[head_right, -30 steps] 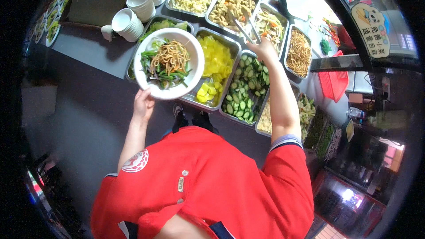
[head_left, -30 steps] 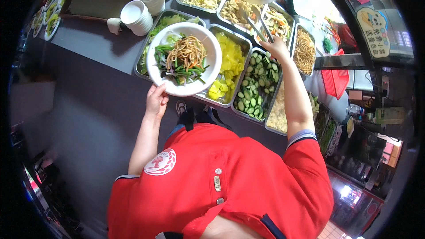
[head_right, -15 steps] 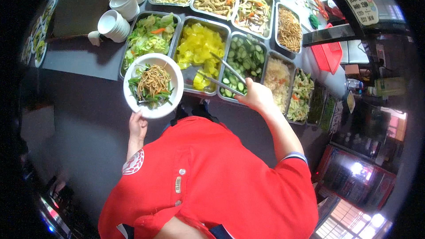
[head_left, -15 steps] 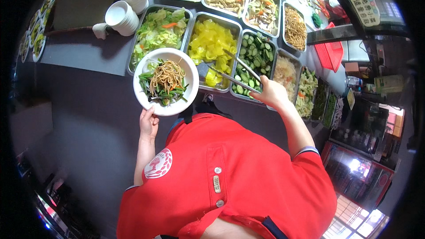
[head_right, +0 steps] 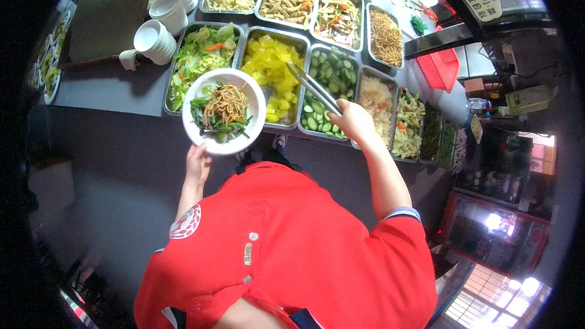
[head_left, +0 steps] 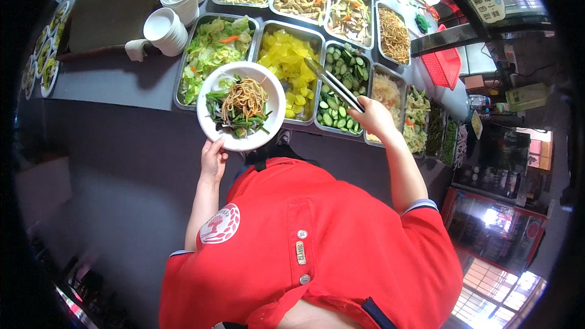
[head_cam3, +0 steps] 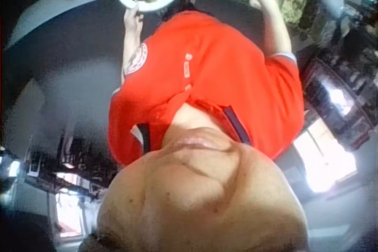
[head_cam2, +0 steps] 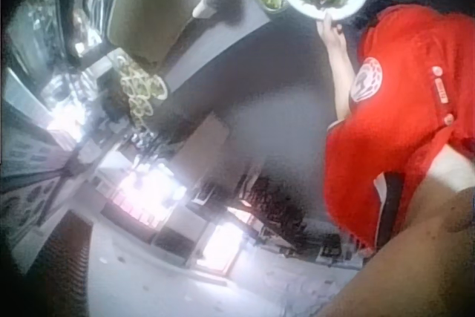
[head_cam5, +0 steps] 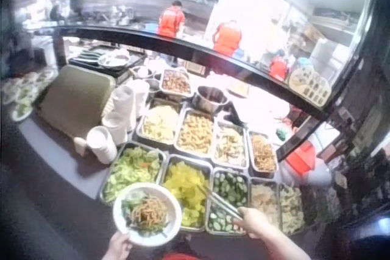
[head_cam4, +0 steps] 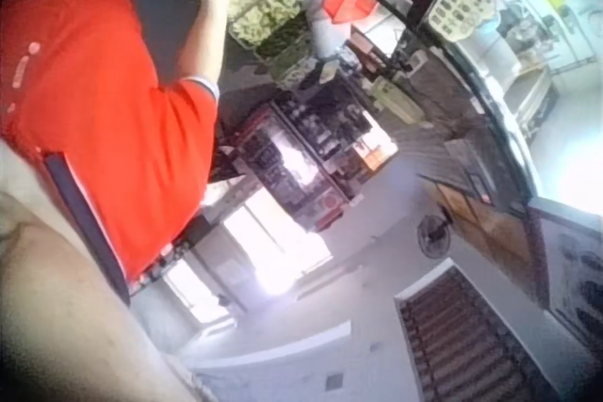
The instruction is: The person assembles multiple salads by using tongs to transfer various vegetables and noodles from buffet trays into white bowls. They repeat the process for several bowls, placing each completed salad on a nearby counter.
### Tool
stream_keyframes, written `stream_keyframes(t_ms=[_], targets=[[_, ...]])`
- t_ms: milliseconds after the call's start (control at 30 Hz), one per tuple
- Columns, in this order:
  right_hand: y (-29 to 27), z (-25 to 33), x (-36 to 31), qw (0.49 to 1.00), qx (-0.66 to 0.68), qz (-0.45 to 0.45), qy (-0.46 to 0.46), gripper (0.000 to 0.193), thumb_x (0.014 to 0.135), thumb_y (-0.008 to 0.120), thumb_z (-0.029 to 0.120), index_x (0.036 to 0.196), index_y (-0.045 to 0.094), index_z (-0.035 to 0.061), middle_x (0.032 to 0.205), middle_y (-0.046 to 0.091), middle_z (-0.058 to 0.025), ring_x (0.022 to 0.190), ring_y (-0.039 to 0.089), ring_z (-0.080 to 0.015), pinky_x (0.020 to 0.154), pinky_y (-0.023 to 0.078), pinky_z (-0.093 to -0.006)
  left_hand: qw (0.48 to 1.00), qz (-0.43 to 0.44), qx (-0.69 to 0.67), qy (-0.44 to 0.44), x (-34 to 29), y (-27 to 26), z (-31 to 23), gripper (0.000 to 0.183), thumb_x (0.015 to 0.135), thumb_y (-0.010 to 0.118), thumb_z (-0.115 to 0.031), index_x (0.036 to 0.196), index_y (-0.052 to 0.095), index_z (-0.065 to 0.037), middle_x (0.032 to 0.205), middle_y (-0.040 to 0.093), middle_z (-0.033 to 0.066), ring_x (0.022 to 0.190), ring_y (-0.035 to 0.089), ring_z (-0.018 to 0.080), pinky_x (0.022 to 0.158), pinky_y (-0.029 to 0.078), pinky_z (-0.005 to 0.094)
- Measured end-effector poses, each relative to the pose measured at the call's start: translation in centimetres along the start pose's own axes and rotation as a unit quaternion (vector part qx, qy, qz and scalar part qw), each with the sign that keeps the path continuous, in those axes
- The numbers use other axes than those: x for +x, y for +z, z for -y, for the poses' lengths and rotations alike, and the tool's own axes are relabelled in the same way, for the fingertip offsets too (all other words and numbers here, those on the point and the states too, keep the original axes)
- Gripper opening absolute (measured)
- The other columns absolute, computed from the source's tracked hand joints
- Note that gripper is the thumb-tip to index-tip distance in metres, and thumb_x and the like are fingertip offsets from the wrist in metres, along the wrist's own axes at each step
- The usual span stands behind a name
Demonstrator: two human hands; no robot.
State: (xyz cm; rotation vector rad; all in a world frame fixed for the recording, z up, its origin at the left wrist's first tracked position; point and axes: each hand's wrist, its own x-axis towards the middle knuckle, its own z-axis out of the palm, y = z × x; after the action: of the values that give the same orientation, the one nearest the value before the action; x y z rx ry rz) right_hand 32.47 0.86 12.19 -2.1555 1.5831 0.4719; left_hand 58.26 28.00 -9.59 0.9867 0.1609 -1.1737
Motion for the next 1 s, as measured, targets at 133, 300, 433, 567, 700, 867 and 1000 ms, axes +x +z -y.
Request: stream_keyframes(t_ms=[133,300,433,567,700,867,1000], targets=[[-0.9,-1.0,-2.1,0.996,-0.019,-0.074,-0.051,0.034,0.083,0.065,0.038,0.102,0.066,0.0098,0.08,0.068,-0.0135,0.079,0.067,-0.0294,0.072,0.05,-0.0408,0.999,0.024,0.024,-0.001,1.1,-0.3,0.6,0.027,0.091,0.059,-0.01,0.118,0.055,-0.008,0.102,0.063,-0.0001,0.076,0.057,0.0037,0.048,0.038,0.0162],[-3.7,0.5,-5.4,0.995,-0.035,-0.087,-0.039,0.034,0.083,0.067,0.036,0.105,0.066,0.0104,0.081,0.068,-0.013,0.079,0.067,-0.0299,0.071,0.05,-0.0389,0.999,0.031,0.034,0.0,1.4,0.0,1.0,0.026,0.09,0.059,-0.011,0.116,0.056,-0.008,0.098,0.065,-0.0002,0.073,0.057,0.0038,0.048,0.037,0.0165],[-5.3,0.6,-6.7,0.991,-0.054,-0.11,-0.044,0.032,0.083,0.068,0.037,0.1,0.065,0.0108,0.076,0.066,-0.0128,0.074,0.066,-0.0299,0.067,0.049,-0.0401,0.999,0.036,0.028,0.004,1.5,0.5,1.1,0.025,0.09,0.059,-0.011,0.115,0.057,-0.008,0.097,0.066,0.0,0.072,0.057,0.0038,0.048,0.037,0.0166],[-5.6,1.0,-7.1,0.986,-0.059,-0.145,-0.049,0.031,0.083,0.069,0.038,0.095,0.064,0.0098,0.073,0.064,-0.0126,0.069,0.064,-0.0294,0.064,0.048,-0.04,0.999,0.031,0.024,0.007,1.9,0.5,1.7,0.025,0.09,0.059,-0.011,0.115,0.057,-0.007,0.097,0.066,0.0001,0.071,0.057,0.0038,0.048,0.037,0.0165],[-2.9,0.2,-4.1,0.986,-0.021,-0.157,-0.059,0.034,0.084,0.067,0.039,0.096,0.062,0.0074,0.071,0.064,-0.0109,0.06,0.063,-0.0256,0.059,0.048,-0.0378,0.999,0.032,0.035,0.017,2.4,0.3,2.0,0.026,0.091,0.059,-0.012,0.116,0.057,-0.007,0.098,0.066,0.0,0.072,0.057,0.0039,0.048,0.038,0.0161],[1.4,0.0,1.6,0.998,-0.055,-0.006,0.021,0.044,0.081,0.067,0.045,0.1,0.061,0.0047,0.074,0.067,-0.0113,0.056,0.065,-0.0206,0.062,0.052,-0.0359,0.999,0.012,0.03,0.016,1.8,1.5,1.5,0.02,0.091,0.061,-0.013,0.11,0.06,-0.007,0.092,0.066,0.0006,0.068,0.058,0.0041,0.047,0.039,0.0151],[2.1,0.4,2.1,0.999,-0.05,0.0,0.012,0.045,0.08,0.067,0.045,0.1,0.06,0.0051,0.072,0.067,-0.0118,0.055,0.065,-0.0209,0.062,0.052,-0.0364,0.999,-0.003,0.034,0.019,1.7,1.4,1.4,0.021,0.091,0.062,-0.014,0.11,0.06,-0.007,0.091,0.066,0.0,0.067,0.058,0.0036,0.047,0.042,0.0146]])
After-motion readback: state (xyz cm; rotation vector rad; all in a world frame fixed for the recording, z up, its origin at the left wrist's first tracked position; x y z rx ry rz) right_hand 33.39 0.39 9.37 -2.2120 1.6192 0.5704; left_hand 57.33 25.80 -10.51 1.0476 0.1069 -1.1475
